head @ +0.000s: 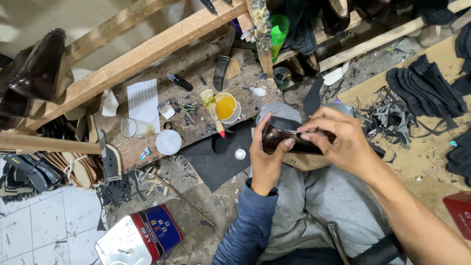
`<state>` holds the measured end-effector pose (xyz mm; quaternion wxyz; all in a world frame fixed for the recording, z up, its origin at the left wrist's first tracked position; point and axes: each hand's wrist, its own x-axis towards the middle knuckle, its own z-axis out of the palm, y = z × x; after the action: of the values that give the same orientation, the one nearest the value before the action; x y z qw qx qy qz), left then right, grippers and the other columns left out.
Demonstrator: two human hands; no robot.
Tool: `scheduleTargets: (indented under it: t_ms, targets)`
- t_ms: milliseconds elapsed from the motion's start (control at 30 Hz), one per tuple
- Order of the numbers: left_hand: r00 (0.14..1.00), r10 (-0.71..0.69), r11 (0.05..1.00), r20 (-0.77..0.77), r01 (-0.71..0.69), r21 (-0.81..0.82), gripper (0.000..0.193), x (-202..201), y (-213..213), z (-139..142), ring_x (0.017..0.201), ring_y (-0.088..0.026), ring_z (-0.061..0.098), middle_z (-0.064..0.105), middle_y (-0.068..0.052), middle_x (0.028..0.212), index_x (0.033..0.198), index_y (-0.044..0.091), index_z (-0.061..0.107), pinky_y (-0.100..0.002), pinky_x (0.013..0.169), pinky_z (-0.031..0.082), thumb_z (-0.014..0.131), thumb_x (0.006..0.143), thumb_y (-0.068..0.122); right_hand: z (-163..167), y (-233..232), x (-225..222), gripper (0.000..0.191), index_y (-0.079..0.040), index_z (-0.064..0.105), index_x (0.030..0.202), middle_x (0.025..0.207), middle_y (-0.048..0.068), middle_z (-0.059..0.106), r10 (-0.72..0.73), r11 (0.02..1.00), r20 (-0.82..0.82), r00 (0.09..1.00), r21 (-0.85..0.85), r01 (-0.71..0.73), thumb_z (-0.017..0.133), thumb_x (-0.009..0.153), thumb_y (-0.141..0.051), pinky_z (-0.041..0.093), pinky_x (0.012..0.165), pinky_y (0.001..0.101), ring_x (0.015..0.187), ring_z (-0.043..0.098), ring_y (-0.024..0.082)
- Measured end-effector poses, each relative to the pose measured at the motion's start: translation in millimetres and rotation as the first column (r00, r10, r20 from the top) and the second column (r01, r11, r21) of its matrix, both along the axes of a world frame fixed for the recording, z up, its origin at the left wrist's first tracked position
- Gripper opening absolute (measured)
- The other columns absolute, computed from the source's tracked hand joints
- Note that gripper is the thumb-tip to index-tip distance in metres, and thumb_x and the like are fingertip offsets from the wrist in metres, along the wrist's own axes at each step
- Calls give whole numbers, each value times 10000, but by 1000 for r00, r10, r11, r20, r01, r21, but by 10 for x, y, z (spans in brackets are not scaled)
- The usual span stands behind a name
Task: The person trims excess material from the sole of a brown high-heeled shoe using a small knife, then rubs the sole with a brush and a cloth. The shoe is held on the lap while the person works in a cluttered workshop.
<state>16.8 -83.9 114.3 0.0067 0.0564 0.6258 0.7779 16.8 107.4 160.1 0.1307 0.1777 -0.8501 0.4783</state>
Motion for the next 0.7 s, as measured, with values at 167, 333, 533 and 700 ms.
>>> scheduleTargets:
  t_ms: [167, 333, 533, 700]
  targets:
    - [1000, -4, 999, 6, 4, 47, 745, 10, 7, -15, 1081, -144, 641, 656, -77, 1204, 1522, 9, 465, -276, 981, 526, 824, 886, 157, 55, -14, 30, 281, -62, 745, 1054, 878, 100, 629, -32, 980, -98, 995, 192, 51, 726, 793, 41, 532, 671, 342, 765, 671, 251]
    - [999, -18, 999, 27, 17, 33, 745, 12, 3, 3, 1114, -149, 653, 661, -79, 1243, 1509, 17, 461, -285, 992, 539, 822, 869, 146, 94, -34, -46, 208, -17, 714, 1029, 914, 120, 651, 43, 971, -91, 995, 238, -20, 730, 825, 20, 545, 664, 372, 772, 683, 302]
    - [1000, -1, 999, 27, 0, 35, 755, -7, -7, -24, 1083, -150, 648, 665, -84, 1210, 1516, 17, 471, -283, 979, 535, 835, 870, 154, 173, -20, -134, 213, -24, 700, 998, 937, 99, 649, 102, 989, -81, 992, 118, -92, 748, 794, 11, 542, 686, 364, 806, 687, 285]
    - [1000, -4, 999, 29, 2, 54, 759, -4, -12, -55, 1072, -146, 635, 656, -79, 1193, 1524, 18, 468, -280, 978, 526, 836, 874, 148, 171, -24, -102, 214, -72, 748, 1013, 861, 82, 625, 32, 985, -47, 998, 172, -23, 767, 819, 14, 521, 642, 379, 733, 674, 269]
